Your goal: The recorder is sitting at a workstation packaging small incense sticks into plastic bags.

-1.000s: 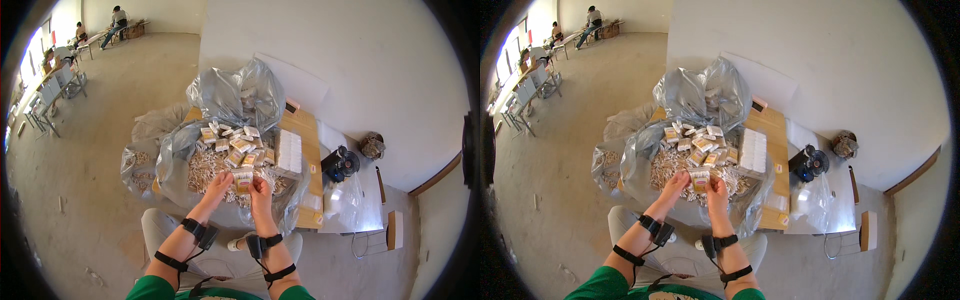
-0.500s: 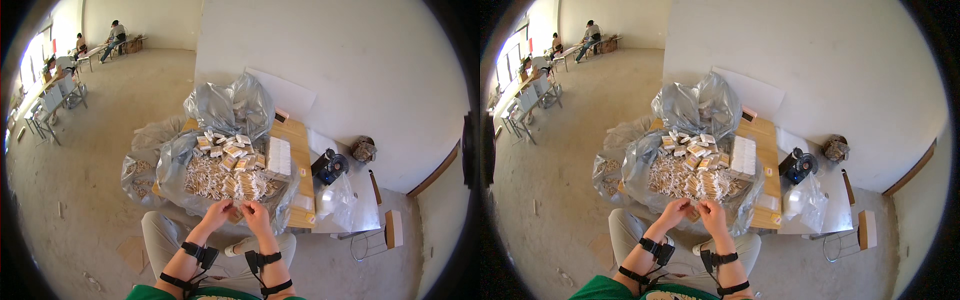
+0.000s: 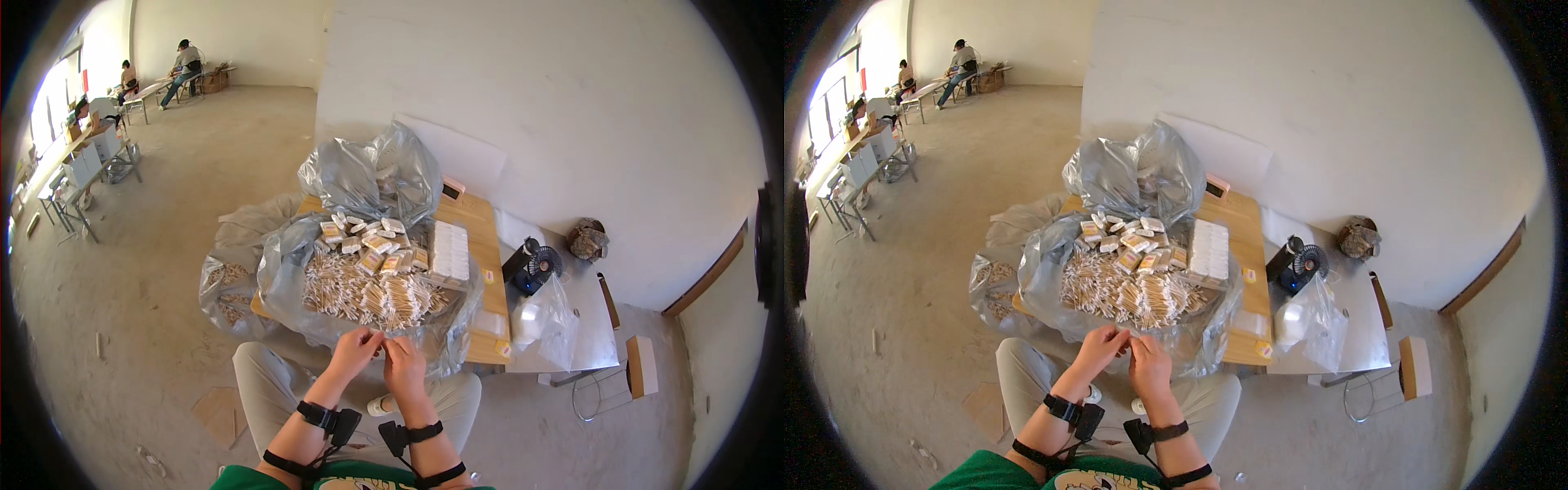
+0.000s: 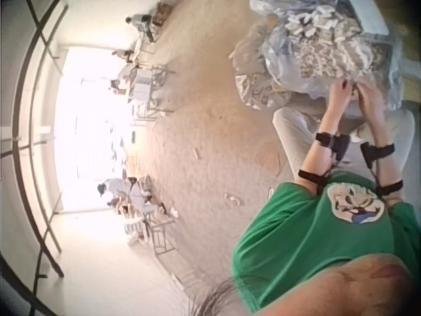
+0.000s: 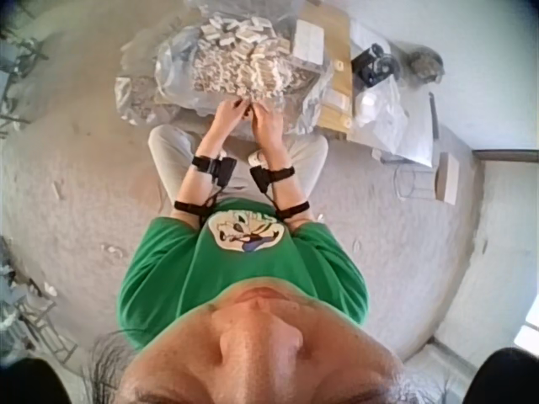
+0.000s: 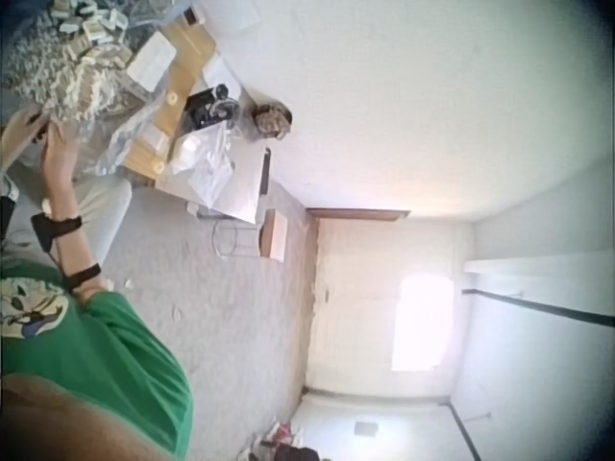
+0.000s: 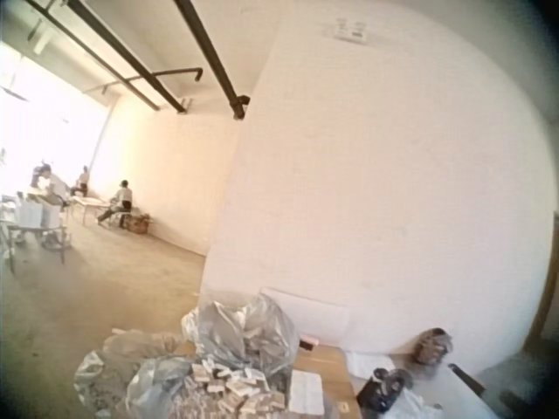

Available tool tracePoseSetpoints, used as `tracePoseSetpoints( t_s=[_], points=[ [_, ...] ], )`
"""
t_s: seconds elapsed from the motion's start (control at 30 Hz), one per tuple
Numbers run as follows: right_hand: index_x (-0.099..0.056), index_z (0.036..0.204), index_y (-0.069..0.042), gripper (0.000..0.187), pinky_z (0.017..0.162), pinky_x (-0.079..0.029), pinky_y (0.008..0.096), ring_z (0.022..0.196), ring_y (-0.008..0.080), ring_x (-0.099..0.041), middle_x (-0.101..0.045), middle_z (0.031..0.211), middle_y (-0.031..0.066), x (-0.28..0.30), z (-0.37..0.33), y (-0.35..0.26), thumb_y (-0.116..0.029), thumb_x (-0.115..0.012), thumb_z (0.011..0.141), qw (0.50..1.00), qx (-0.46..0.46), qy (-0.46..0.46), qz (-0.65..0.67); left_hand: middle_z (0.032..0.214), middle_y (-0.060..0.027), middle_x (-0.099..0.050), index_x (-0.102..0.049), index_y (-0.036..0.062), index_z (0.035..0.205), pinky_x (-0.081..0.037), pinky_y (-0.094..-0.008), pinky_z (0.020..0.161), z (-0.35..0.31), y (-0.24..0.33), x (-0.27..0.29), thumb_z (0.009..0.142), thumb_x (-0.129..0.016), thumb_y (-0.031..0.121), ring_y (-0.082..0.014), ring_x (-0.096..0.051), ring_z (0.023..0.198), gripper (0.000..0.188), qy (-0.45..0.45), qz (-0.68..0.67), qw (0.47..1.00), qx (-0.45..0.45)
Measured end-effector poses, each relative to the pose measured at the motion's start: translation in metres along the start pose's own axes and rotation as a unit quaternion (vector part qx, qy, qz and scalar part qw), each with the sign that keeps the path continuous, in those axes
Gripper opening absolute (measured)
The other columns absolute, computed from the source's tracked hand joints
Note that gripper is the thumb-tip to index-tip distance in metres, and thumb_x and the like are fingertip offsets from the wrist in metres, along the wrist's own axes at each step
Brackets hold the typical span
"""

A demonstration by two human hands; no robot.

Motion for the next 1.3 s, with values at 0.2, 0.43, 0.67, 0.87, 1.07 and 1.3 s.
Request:
tracePoseSetpoints(
  t_s=[0.2,0.43,0.67,0.87,1.07,1.3],
  points=[
    [-0.062,0.089,-0.002,0.018,0.059,-0.048,0.0345,0.072,0.0283,-0.059,-0.06,0.081,0.011,0.0,0.0,-0.002,0.005,-0.06,0.073,0.999,0.013,0.019,0.042,0.07,-0.0018,-0.059,-0.06,-0.001,0.077,-0.044,-0.0236,0.057,-0.002,-0.012,0.0,0.086,-0.056,0.013,-0.0084,-0.054,0.063,0.017,-0.007,-0.172,0.985,0.024],
    [-0.061,0.092,-0.002,0.019,0.061,-0.046,0.0341,0.07,0.0284,-0.058,-0.061,0.079,0.0114,0.003,0.005,0.0,0.003,-0.061,0.074,0.999,-0.014,0.016,0.038,0.069,-0.0056,-0.057,-0.061,-0.0007,0.079,-0.041,-0.0271,0.055,-0.009,0.006,-0.001,0.083,-0.062,0.013,-0.012,-0.053,0.063,0.014,0.037,0.024,0.991,-0.127],
    [-0.058,0.091,-0.001,0.02,0.059,-0.044,0.0363,0.068,0.0287,-0.055,-0.057,0.076,0.0122,-0.004,0.002,0.012,0.005,-0.059,0.072,1.0,-0.024,0.002,0.015,0.073,-0.0138,-0.057,-0.055,0.0011,0.075,-0.045,-0.0395,0.057,-0.015,0.023,0.001,0.076,-0.061,0.008,-0.0338,-0.057,0.067,0.009,0.027,0.12,0.95,-0.287],
    [-0.054,0.094,-0.003,0.022,0.059,-0.045,0.0382,0.07,0.0305,-0.056,-0.056,0.079,0.0144,0.0,0.014,0.01,0.005,-0.057,0.073,1.0,-0.024,0.001,0.006,0.07,-0.0139,-0.055,-0.049,0.0021,0.071,-0.045,-0.0418,0.058,-0.013,0.023,0.006,0.069,-0.06,0.006,-0.0353,-0.056,0.067,0.012,0.029,0.175,0.936,-0.304],
    [-0.057,0.091,-0.003,0.015,0.06,-0.047,0.039,0.07,0.0331,-0.059,-0.057,0.077,0.0146,-0.013,0.01,0.016,0.003,-0.056,0.077,0.998,-0.028,-0.051,0.023,0.073,-0.0148,-0.055,-0.05,0.0023,0.072,-0.045,-0.0438,0.06,-0.015,0.027,0.013,0.071,-0.057,0.008,-0.036,-0.056,0.069,0.009,0.012,0.235,0.935,-0.265],
    [-0.063,0.091,-0.001,0.012,0.065,-0.048,0.03,0.069,0.0201,-0.062,-0.065,0.078,0.0116,-0.017,-0.005,0.068,0.001,-0.055,0.081,0.958,-0.248,0.046,0.136,0.08,-0.0098,-0.055,-0.055,0.0006,0.09,-0.046,-0.0316,0.066,-0.004,0.032,0.032,0.073,-0.073,0.014,-0.0231,-0.056,0.075,0.028,0.142,0.109,0.941,-0.288]
  ],
)
Point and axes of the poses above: each hand's wrist, its own z-axis towards the middle knuckle, its own x-axis out of the back of the hand, y = z × x, the point moved 4 cm from there along z, towards the middle knuckle
